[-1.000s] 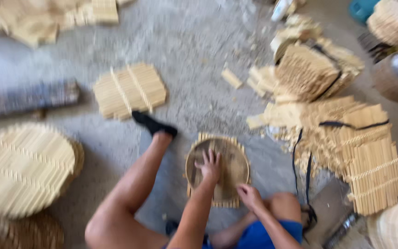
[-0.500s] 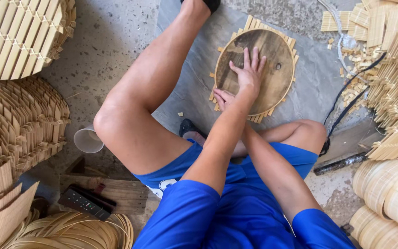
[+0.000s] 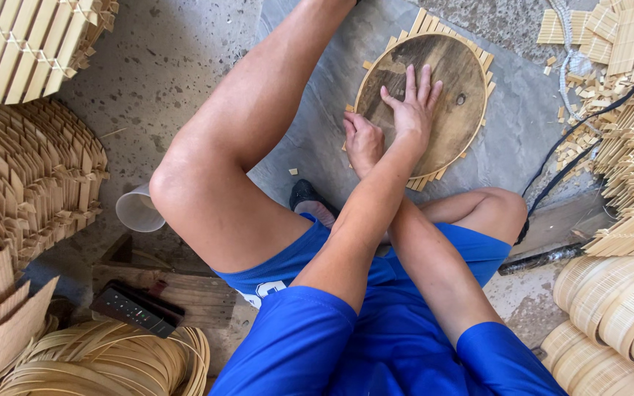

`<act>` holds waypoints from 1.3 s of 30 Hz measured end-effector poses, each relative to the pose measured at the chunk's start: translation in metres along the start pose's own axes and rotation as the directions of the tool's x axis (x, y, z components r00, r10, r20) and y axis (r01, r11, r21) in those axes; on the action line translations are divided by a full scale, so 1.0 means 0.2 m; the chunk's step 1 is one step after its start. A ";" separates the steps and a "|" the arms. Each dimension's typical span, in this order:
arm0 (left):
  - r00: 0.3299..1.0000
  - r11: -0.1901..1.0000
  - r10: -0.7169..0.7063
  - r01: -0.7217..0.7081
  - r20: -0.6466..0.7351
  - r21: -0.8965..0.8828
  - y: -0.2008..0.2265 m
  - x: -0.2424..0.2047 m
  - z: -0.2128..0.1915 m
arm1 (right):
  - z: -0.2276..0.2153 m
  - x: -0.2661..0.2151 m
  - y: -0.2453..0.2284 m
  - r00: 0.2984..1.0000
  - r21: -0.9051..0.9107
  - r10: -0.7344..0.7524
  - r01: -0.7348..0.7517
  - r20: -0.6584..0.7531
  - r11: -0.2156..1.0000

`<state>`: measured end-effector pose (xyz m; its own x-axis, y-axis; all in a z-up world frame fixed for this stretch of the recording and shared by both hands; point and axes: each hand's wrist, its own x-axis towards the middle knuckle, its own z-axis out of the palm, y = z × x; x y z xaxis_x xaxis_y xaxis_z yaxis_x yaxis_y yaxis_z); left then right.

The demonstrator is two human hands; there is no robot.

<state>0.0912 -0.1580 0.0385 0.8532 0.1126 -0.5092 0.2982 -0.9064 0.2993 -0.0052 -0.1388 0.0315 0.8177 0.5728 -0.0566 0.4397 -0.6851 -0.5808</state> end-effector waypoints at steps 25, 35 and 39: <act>0.999 1.000 -0.030 0.030 0.043 -0.006 0.02 0.01 0.00 | -0.14 -0.20 0.01 0.981 -0.014 -0.086 0.090 0.176 0.996; 0.997 0.999 -0.046 0.047 -0.063 0.020 0.04 0.06 0.10 | -0.20 -0.42 0.24 0.956 0.059 -0.095 0.082 0.276 0.995; 0.999 0.997 -0.009 0.013 -0.051 0.077 0.01 0.08 0.15 | -0.26 -0.46 0.40 0.929 -0.006 -0.075 0.083 0.362 0.997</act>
<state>0.0927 -0.1713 0.0067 0.8714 0.1416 -0.4698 0.2754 -0.9335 0.2295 -0.0264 -0.2694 0.0330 0.5925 0.7465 -0.3026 0.5082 -0.6379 -0.5787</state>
